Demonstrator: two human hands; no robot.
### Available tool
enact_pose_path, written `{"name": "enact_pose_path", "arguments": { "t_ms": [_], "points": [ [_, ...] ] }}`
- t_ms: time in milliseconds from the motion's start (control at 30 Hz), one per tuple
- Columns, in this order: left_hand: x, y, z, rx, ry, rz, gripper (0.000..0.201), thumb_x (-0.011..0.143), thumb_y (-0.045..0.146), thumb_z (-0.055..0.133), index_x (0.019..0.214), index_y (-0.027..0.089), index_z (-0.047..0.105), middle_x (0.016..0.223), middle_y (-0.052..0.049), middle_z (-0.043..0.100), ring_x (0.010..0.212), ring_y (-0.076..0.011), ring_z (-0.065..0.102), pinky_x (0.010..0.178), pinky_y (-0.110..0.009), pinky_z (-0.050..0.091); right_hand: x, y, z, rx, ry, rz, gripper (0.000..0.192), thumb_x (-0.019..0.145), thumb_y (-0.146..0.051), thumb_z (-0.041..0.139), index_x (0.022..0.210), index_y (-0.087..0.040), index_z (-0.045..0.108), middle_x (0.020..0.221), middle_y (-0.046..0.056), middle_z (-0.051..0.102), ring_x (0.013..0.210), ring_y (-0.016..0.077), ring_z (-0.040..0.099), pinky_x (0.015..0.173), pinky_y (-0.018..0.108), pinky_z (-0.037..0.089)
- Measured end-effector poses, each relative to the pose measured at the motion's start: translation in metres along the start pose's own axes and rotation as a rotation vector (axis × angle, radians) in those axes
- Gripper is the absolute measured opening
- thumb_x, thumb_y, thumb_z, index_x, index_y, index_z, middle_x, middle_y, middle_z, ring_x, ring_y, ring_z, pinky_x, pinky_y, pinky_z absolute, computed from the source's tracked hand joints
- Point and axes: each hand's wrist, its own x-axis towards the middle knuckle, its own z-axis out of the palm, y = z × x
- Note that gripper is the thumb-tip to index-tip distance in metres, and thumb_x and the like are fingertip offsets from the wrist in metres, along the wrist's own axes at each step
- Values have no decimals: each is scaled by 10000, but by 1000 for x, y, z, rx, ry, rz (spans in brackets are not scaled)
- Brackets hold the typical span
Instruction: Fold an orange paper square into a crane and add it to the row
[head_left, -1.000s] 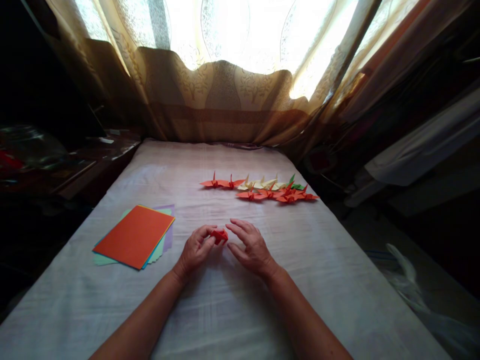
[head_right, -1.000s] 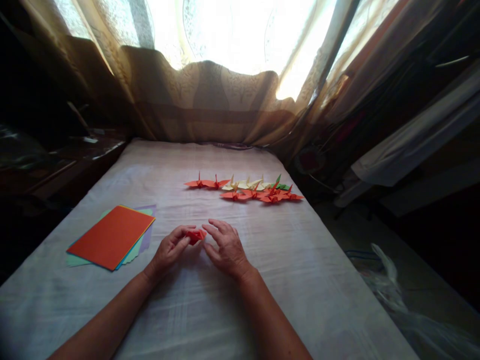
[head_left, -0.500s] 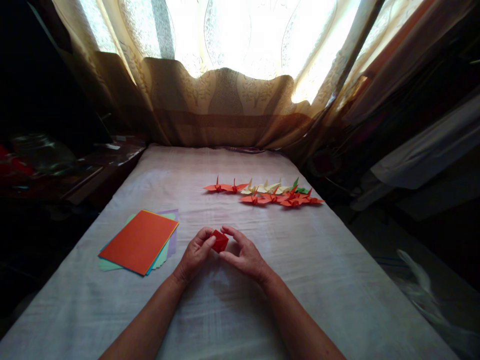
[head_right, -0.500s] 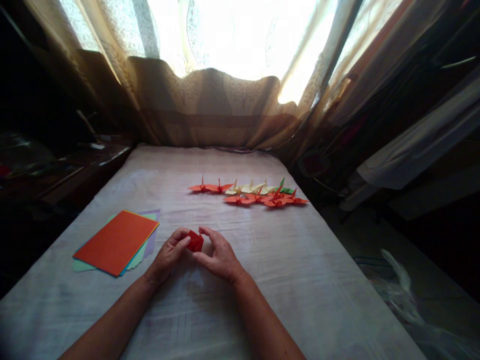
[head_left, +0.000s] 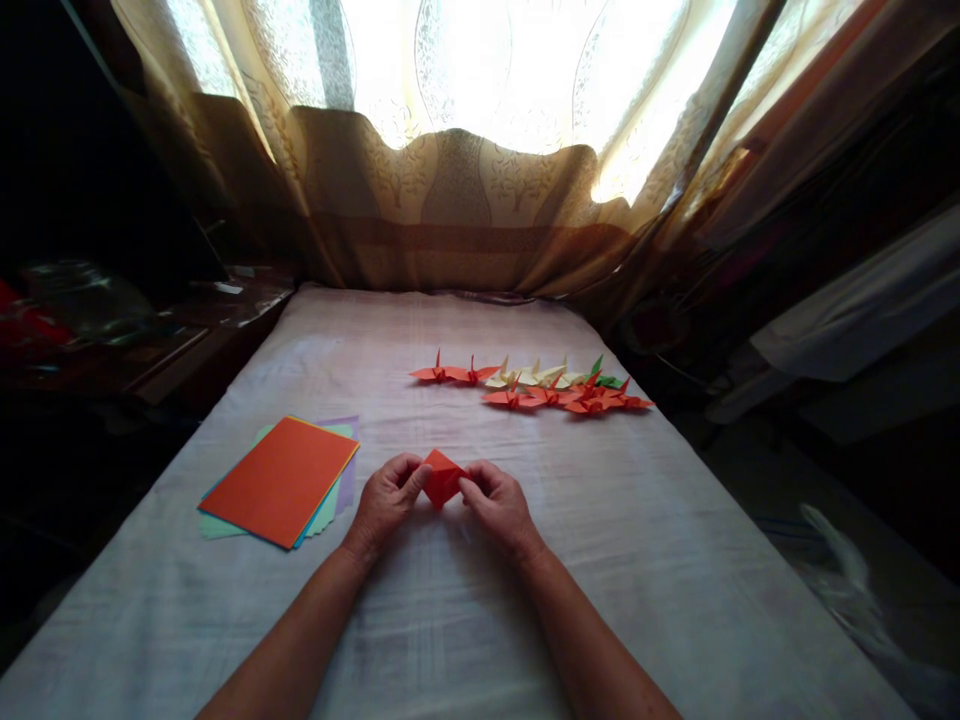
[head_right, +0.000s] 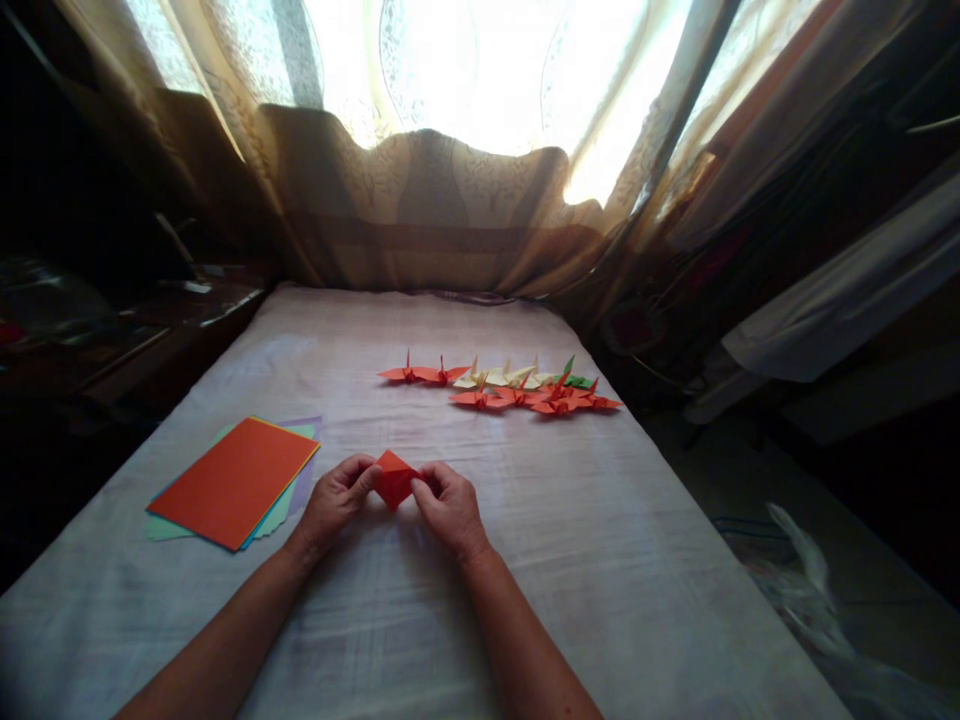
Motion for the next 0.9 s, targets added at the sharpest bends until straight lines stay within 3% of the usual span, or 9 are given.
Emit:
{"name": "enact_pose_path", "arguments": {
  "t_ms": [167, 333, 400, 500, 567, 700, 800, 900],
  "points": [
    [1, 1, -5, 12, -59, -23, 407, 710, 560, 718, 810, 166, 697, 737, -10, 678, 693, -163, 597, 658, -245, 471, 3, 0, 3, 20, 62, 74, 226, 788, -415, 562, 773, -199, 625, 655, -21, 603, 583, 128, 528, 537, 224, 433],
    [3, 0, -7, -14, -68, -36, 372, 729, 518, 700, 855, 167, 697, 830, -35, 709, 769, -182, 627, 734, -276, 498, 3, 1, 1, -24, 28, 8, 422, 783, -342, 555, 1177, -203, 615, 631, -60, 559, 539, 106, 494, 546, 214, 432],
    [3, -2, -7, -26, -62, -40, 387, 737, 500, 694, 937, 168, 693, 854, -33, 708, 772, -177, 632, 736, -277, 504, 2, -1, -1, -49, -20, -51, 439, 806, -320, 532, 1227, -220, 601, 642, -63, 551, 531, 98, 481, 551, 211, 431],
    [3, -4, -8, -27, -73, -53, 519, 767, 474, 664, 1189, 175, 631, 809, -13, 698, 722, -169, 636, 693, -278, 514, 1, -4, -5, -91, -69, -127, 355, 839, -309, 503, 1160, -234, 635, 731, -36, 614, 560, 101, 505, 580, 219, 451],
    [2, -4, -9, -1, -87, -37, 532, 782, 447, 639, 1241, 177, 612, 867, -30, 715, 794, -187, 657, 750, -302, 526, 1, -6, -6, -112, -83, -155, 294, 846, -303, 499, 1086, -230, 651, 780, -20, 644, 605, 113, 543, 619, 230, 470],
    [1, -4, -10, 42, -94, 7, 318, 772, 393, 623, 999, 184, 699, 1044, -67, 722, 1002, -224, 649, 925, -340, 494, 3, -8, -10, -89, -140, -128, 179, 836, -270, 500, 966, -222, 612, 732, -31, 629, 628, 122, 567, 626, 231, 467],
    [0, -2, -11, 58, -124, 14, 234, 774, 364, 596, 910, 193, 680, 918, -37, 718, 882, -200, 657, 827, -305, 518, 4, -10, -14, -82, -174, -115, 130, 857, -317, 504, 869, -216, 585, 712, -33, 602, 641, 124, 556, 628, 231, 459],
    [0, 1, -14, 79, -161, 23, 192, 770, 334, 565, 883, 198, 640, 786, 1, 673, 744, -171, 625, 702, -262, 508, 4, -13, -15, -94, -161, -70, 225, 865, -416, 530, 785, -210, 571, 652, -40, 556, 603, 117, 517, 580, 223, 427]
  ]
}}
